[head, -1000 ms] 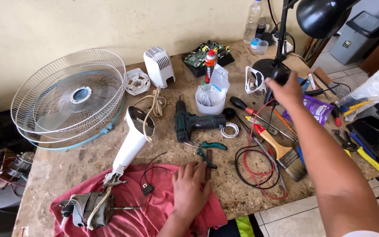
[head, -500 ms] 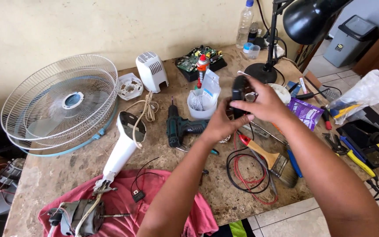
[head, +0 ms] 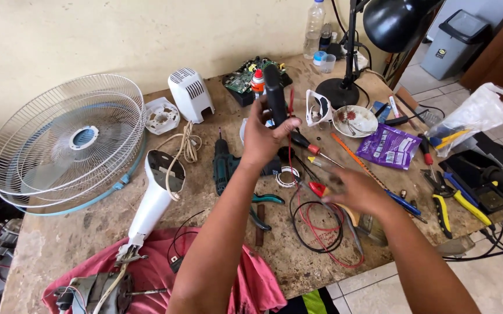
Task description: Disassembling a fan motor using a power drill and testing its electrical components with a multimeter on a repair bench.
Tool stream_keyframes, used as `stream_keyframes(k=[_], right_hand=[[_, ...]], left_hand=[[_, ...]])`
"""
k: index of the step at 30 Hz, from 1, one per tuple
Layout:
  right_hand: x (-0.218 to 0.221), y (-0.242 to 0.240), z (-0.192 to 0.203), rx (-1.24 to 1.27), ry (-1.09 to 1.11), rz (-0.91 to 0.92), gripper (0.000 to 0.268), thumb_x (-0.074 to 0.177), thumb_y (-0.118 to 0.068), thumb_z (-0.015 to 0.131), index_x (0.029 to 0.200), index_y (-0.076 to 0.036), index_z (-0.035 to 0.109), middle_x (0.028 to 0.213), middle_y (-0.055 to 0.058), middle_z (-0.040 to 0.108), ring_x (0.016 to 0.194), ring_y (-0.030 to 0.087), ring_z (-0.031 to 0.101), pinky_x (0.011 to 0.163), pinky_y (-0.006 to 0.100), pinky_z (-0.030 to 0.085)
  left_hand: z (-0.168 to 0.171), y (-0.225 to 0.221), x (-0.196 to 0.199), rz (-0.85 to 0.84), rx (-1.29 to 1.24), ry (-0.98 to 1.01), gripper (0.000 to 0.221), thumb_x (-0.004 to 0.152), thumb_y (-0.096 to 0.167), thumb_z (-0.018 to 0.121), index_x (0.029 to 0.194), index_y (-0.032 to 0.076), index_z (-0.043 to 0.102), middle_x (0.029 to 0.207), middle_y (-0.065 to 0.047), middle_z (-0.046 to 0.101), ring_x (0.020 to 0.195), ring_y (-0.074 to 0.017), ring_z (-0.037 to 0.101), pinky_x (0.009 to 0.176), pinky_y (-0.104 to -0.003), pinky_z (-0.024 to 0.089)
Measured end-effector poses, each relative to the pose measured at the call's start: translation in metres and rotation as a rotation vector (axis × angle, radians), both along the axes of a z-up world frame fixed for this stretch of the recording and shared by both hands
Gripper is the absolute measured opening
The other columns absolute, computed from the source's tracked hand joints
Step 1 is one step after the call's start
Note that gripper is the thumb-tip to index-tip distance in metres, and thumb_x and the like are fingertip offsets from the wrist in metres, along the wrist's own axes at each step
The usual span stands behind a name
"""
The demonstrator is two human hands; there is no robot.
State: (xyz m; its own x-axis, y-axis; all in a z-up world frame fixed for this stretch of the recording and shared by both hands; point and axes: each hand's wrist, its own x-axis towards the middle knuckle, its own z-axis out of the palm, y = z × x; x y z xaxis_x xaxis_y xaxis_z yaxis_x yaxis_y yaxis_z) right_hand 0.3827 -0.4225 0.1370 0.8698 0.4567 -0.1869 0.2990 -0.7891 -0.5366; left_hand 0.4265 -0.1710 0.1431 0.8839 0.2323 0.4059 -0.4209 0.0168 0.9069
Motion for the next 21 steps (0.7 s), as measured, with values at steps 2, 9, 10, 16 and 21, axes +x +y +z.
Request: stream_keyframes(k=[2, 9, 10, 16, 21], right_hand=[[0.008, -0.020, -0.031, -0.083, -0.010, 0.066, 0.065, 0.084, -0.028, 0.081, 0.144, -0.016, 0.057, 0.118, 0.022, 0.076, 0.118, 0.043, 0.068, 0.102, 0.055, 0.053], [0.025, -0.035, -0.066, -0.254, -0.138, -0.026, 0.052, 0.089, -0.043, 0.071, 0.138, -0.027, 0.064, 0.128, 0.011, 0.071, 0.125, 0.036, 0.065, 0.102, 0.055, 0.051], [0.026, -0.034, -0.076, -0.298, -0.099, 0.048, 0.058, 0.088, -0.044, 0.073, 0.143, -0.032, 0.060, 0.133, 0.007, 0.069, 0.130, 0.034, 0.063, 0.105, 0.056, 0.048], [0.056, -0.048, -0.120, -0.326, -0.258, -0.083, 0.051, 0.088, -0.038, 0.072, 0.139, -0.030, 0.066, 0.119, 0.008, 0.068, 0.112, 0.032, 0.069, 0.089, 0.051, 0.055], [0.009, 0.002, -0.102, 0.404, -0.301, 0.153, 0.034, 0.099, -0.030, 0.061, 0.129, -0.016, 0.070, 0.132, 0.017, 0.065, 0.131, 0.039, 0.057, 0.110, 0.056, 0.040]], left_hand=[[0.002, 0.004, 0.001, 0.022, -0.008, -0.017, 0.082, 0.072, 0.023, 0.098, 0.136, 0.002, 0.051, 0.118, -0.021, 0.063, 0.109, -0.0375, 0.065, 0.089, -0.049, 0.062], [0.030, 0.022, -0.026, -0.026, -0.033, -0.149, 0.075, 0.072, 0.032, 0.098, 0.128, 0.007, 0.056, 0.116, -0.017, 0.067, 0.103, -0.0260, 0.065, 0.085, -0.043, 0.064], [0.034, 0.026, -0.030, -0.079, -0.051, -0.199, 0.075, 0.072, 0.038, 0.098, 0.126, 0.008, 0.057, 0.119, -0.018, 0.070, 0.104, -0.0233, 0.066, 0.086, -0.042, 0.063], [0.080, 0.019, -0.069, -0.167, -0.121, -0.375, 0.074, 0.073, 0.045, 0.096, 0.126, 0.009, 0.059, 0.125, -0.018, 0.071, 0.113, -0.0215, 0.070, 0.093, -0.034, 0.061], [0.106, -0.002, -0.082, -0.201, -0.126, -0.394, 0.076, 0.067, 0.037, 0.100, 0.126, 0.010, 0.060, 0.123, -0.017, 0.071, 0.107, -0.0200, 0.072, 0.092, -0.034, 0.063]])
